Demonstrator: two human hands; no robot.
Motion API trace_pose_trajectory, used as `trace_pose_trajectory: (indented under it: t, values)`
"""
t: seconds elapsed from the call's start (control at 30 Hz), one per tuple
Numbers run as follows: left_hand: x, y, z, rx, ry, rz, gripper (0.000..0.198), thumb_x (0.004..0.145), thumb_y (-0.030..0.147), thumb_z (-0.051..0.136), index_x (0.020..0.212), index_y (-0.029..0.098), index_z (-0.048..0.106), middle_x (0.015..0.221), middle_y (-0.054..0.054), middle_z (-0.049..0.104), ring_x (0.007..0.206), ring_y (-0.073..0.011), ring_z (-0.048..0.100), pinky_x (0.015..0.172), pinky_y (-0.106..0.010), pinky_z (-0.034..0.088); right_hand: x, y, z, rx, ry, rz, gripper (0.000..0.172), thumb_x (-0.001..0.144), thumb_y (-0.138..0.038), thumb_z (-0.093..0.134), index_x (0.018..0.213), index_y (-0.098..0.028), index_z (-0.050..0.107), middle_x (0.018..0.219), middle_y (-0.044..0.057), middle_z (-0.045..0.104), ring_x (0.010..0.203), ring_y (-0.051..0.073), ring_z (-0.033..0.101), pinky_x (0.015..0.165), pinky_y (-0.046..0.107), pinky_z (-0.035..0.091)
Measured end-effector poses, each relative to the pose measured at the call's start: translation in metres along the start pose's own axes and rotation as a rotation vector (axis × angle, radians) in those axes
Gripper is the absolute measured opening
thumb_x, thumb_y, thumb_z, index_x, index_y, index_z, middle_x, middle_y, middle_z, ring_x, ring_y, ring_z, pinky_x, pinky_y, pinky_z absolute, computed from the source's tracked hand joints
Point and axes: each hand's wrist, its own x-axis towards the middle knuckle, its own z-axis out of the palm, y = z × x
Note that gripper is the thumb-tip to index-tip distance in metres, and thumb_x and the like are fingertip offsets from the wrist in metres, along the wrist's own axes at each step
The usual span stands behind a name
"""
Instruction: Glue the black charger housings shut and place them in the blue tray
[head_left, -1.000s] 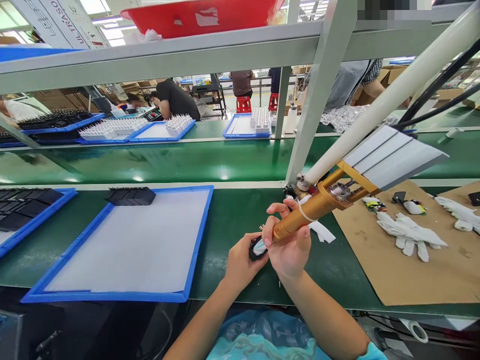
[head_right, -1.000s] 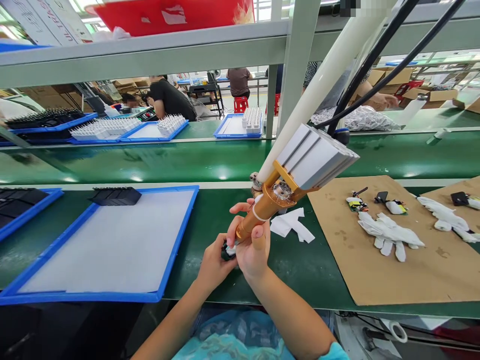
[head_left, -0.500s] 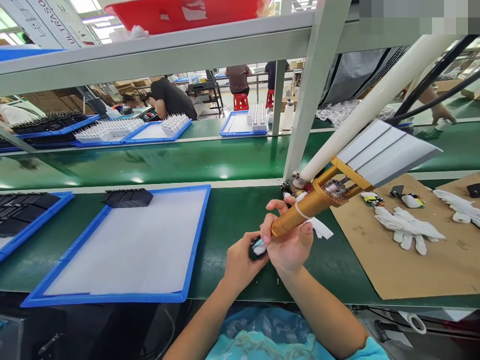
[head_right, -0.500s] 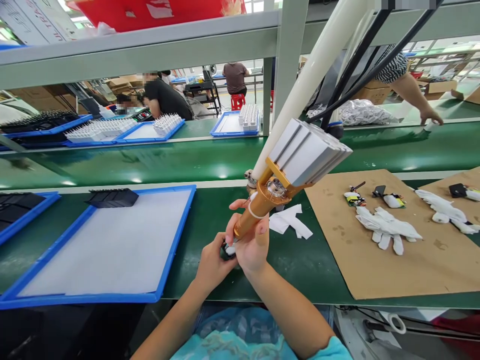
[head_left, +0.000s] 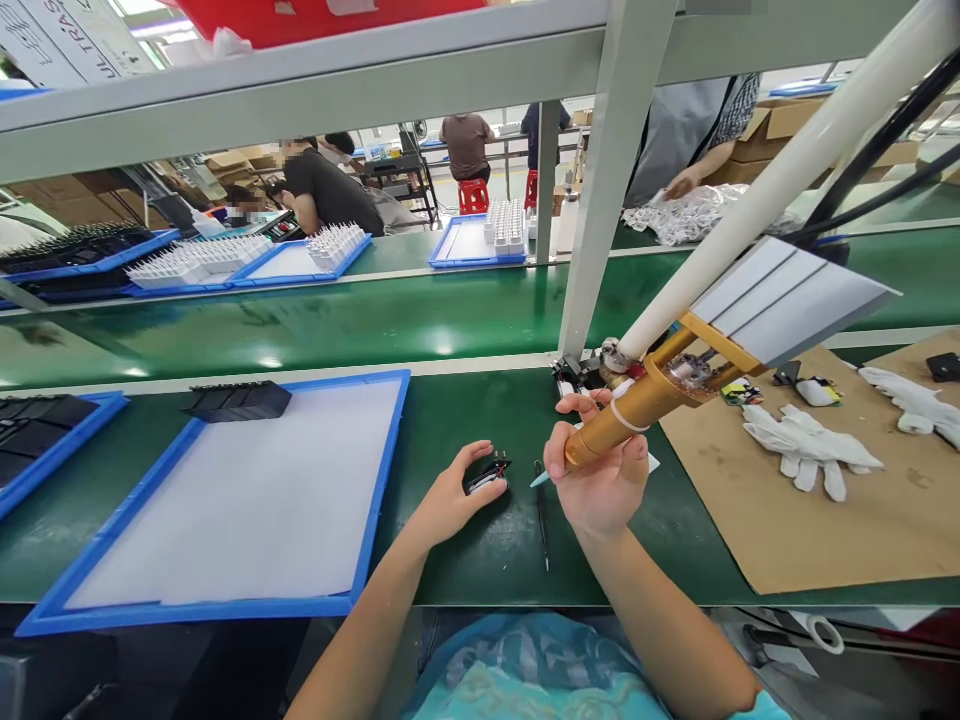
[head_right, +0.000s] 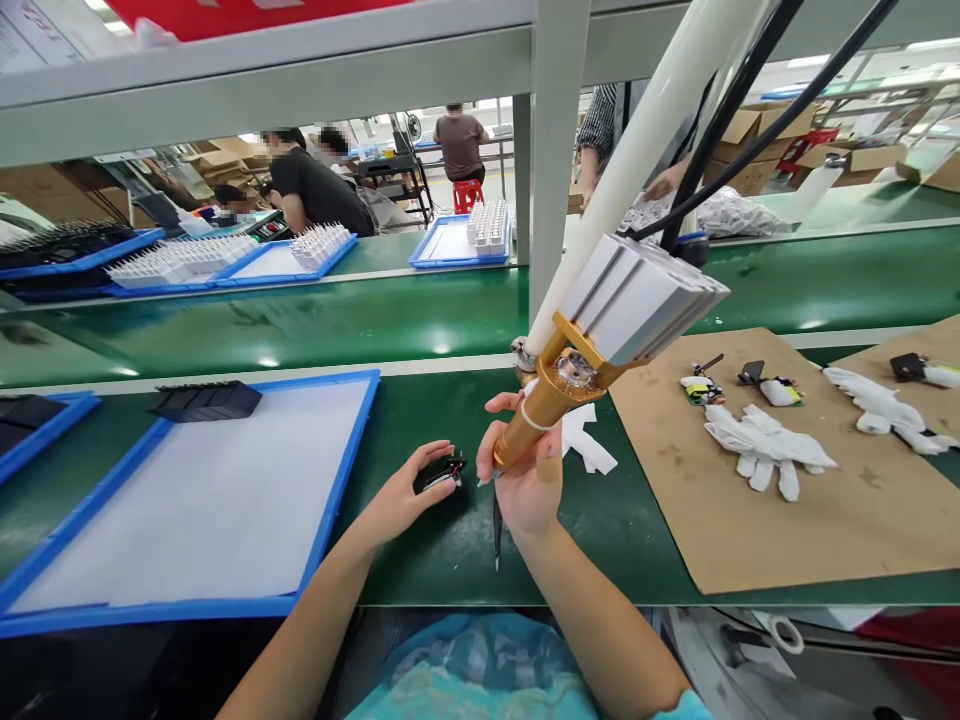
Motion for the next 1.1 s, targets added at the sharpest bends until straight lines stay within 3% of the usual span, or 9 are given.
trace_pose_trajectory:
  t: [0.13, 0.33, 0.43, 0.6, 0.7, 0.77, 0.9, 1.1]
  values:
    - [0.016, 0.001, 0.008, -0.139, -0.077, 0.008, 0.037, 0.087, 0.039, 0.057, 0.119, 0.021, 0.060, 0.128, -0.011, 0.063, 0.119, -0.0267, 0.057, 0.103, -0.042, 0.041, 0.001, -0.003, -0.007, 0.029, -0.004, -0.017, 0.038, 0.083, -0.059, 0.052, 0.105, -0.029, 0.054, 0.097, -0.001, 0.058, 0.042, 0.006, 0.054, 0.034, 0.023, 0.033]
    - [0.015, -0.003, 0.018, -0.017, 0.136, 0.175, 0.019, 0.082, 0.017, 0.049, 0.098, 0.020, 0.057, 0.098, -0.004, 0.069, 0.093, -0.0194, 0.063, 0.089, -0.035, 0.045, -0.001, -0.004, -0.012, 0.032, -0.002, 0.000, 0.040, 0.082, -0.059, 0.054, 0.106, -0.028, 0.053, 0.098, -0.001, 0.058, 0.042, 0.007, 0.054, 0.034, 0.023, 0.034]
    - [0.013, -0.002, 0.017, 0.112, 0.142, 0.199, 0.024, 0.078, 0.012, 0.045, 0.096, 0.020, 0.058, 0.087, -0.001, 0.063, 0.081, -0.0171, 0.059, 0.079, -0.032, 0.045, -0.002, -0.004, -0.013, 0.056, -0.015, 0.018, 0.041, 0.082, -0.059, 0.055, 0.108, -0.028, 0.052, 0.098, -0.001, 0.058, 0.044, 0.007, 0.055, 0.035, 0.023, 0.035]
    - [0.003, 0.008, 0.008, 0.381, 0.093, 0.303, 0.036, 0.085, 0.013, 0.044, 0.117, 0.023, 0.056, 0.112, -0.005, 0.059, 0.106, -0.0212, 0.051, 0.095, -0.038, 0.041, -0.001, -0.004, -0.014, 0.062, -0.024, 0.024, 0.042, 0.081, -0.058, 0.056, 0.109, -0.027, 0.050, 0.099, 0.000, 0.058, 0.044, 0.007, 0.054, 0.036, 0.023, 0.036]
    - [-0.008, 0.014, 0.006, 0.516, 0.072, 0.318, 0.045, 0.096, 0.021, 0.040, 0.140, 0.027, 0.041, 0.133, -0.006, 0.053, 0.121, -0.0231, 0.043, 0.104, -0.042, 0.034, 0.000, -0.004, -0.014, 0.040, -0.015, 0.019, 0.042, 0.081, -0.059, 0.055, 0.108, -0.027, 0.049, 0.098, 0.000, 0.058, 0.043, 0.007, 0.053, 0.036, 0.024, 0.035]
    - [-0.014, 0.014, 0.006, 0.581, 0.091, 0.323, 0.046, 0.099, 0.023, 0.036, 0.145, 0.027, 0.036, 0.135, -0.006, 0.053, 0.120, -0.0230, 0.044, 0.104, -0.043, 0.035, -0.001, -0.004, -0.015, 0.029, -0.015, 0.018, 0.041, 0.081, -0.060, 0.055, 0.107, -0.027, 0.049, 0.098, 0.000, 0.059, 0.043, 0.007, 0.053, 0.036, 0.024, 0.036]
    - [-0.018, 0.010, 0.011, 0.615, 0.151, 0.350, 0.043, 0.099, 0.025, 0.041, 0.141, 0.024, 0.041, 0.122, -0.005, 0.064, 0.108, -0.0216, 0.054, 0.094, -0.040, 0.043, -0.001, -0.003, -0.016, 0.042, -0.026, 0.012, 0.040, 0.082, -0.058, 0.055, 0.106, -0.027, 0.051, 0.099, 0.000, 0.058, 0.044, 0.007, 0.054, 0.037, 0.024, 0.035]
    - [-0.017, 0.003, 0.021, 0.501, 0.275, 0.366, 0.024, 0.093, 0.029, 0.054, 0.115, 0.024, 0.061, 0.110, -0.004, 0.069, 0.100, -0.0179, 0.064, 0.088, -0.032, 0.052, 0.000, -0.002, -0.016, 0.035, -0.016, 0.012, 0.039, 0.083, -0.057, 0.055, 0.108, -0.028, 0.051, 0.099, 0.000, 0.058, 0.045, 0.007, 0.054, 0.037, 0.024, 0.036]
